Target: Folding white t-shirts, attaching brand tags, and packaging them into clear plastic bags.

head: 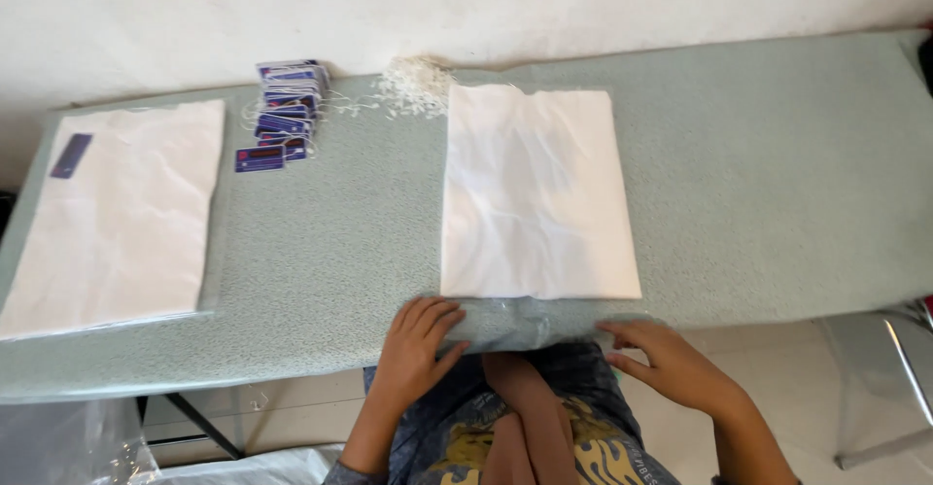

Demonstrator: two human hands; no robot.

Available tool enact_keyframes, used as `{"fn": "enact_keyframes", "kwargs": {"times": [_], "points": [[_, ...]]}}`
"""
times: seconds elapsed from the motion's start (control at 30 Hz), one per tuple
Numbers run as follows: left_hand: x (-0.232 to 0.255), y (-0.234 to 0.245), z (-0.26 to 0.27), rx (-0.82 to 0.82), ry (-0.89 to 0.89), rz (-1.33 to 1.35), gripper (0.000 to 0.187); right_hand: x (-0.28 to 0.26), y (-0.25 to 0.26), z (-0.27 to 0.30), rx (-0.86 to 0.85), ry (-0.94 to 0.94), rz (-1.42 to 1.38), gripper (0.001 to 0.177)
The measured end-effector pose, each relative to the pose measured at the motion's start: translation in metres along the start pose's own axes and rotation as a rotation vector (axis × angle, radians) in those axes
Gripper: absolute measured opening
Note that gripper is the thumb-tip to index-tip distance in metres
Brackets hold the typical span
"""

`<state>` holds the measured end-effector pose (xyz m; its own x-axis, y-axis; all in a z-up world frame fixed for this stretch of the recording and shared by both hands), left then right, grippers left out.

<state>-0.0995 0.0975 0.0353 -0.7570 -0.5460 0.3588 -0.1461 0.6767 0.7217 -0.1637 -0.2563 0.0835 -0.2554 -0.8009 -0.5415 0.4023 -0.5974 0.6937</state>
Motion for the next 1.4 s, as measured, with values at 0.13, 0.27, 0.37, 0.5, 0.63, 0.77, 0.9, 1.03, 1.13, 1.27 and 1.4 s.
{"fn": "enact_keyframes", "kwargs": {"times": [0.13, 0.27, 0.37, 0.5, 0.63, 0.77, 0.9, 1.03, 1.13, 1.27, 1.4], "points": [[0.002, -0.012, 0.009, 0.013, 0.015, -0.016, 0.037, 0.026, -0.009, 0.032, 0.166, -0.249, -0.013, 0.055], [0.029, -0.015, 0.002, 0.062, -0.030, -0.047, 0.030, 0.013, -0.028, 0.022, 0.471, 0.269, -0.112, 0.030], [0.052, -0.041, -0.005, 0.018, -0.074, 0.026, 0.026, -0.004, -0.065, -0.009, 0.508, 0.624, 0.015, 0.028], [0.059, -0.075, -0.003, -0.097, -0.136, -0.137, 0.041, -0.014, -0.105, -0.029, 0.685, 0.718, 0.356, 0.041], [0.056, -0.071, -0.005, -0.165, -0.100, -0.245, 0.054, 0.000, -0.108, -0.028, 0.790, 0.638, 0.447, 0.067], [0.053, -0.065, -0.010, -0.084, 0.009, -0.295, 0.070, -0.002, -0.094, -0.022, 0.845, 0.476, 0.379, 0.080], [0.047, -0.071, -0.004, -0.065, 0.145, -0.385, 0.078, 0.001, -0.093, -0.028, 0.902, 0.395, 0.512, 0.080], [0.037, -0.074, 0.004, -0.036, 0.202, -0.441, 0.077, 0.015, -0.090, -0.029, 0.942, 0.348, 0.605, 0.081], [0.037, -0.073, 0.006, -0.031, 0.202, -0.446, 0.082, 0.021, -0.088, -0.028, 0.928, 0.374, 0.596, 0.082], [0.033, -0.057, 0.018, -0.044, 0.114, -0.329, 0.076, 0.041, -0.086, -0.019, 0.893, 0.514, 0.531, 0.070], [0.019, -0.030, 0.032, 0.122, 0.050, -0.234, 0.044, 0.066, -0.083, -0.011, 1.047, 0.610, 0.400, 0.047]]}}
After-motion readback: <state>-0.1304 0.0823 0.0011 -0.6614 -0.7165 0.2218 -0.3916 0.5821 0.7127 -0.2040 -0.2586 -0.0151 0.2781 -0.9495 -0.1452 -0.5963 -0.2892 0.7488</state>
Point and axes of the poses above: each hand's wrist, its own z-axis away from the middle knuckle, its own y-axis out of the back of the hand, x = y × z, the point moved 2 cm from there along -z, towards the middle knuckle, and after that the axes turned 8 degrees about x, right-handed, at the moved point
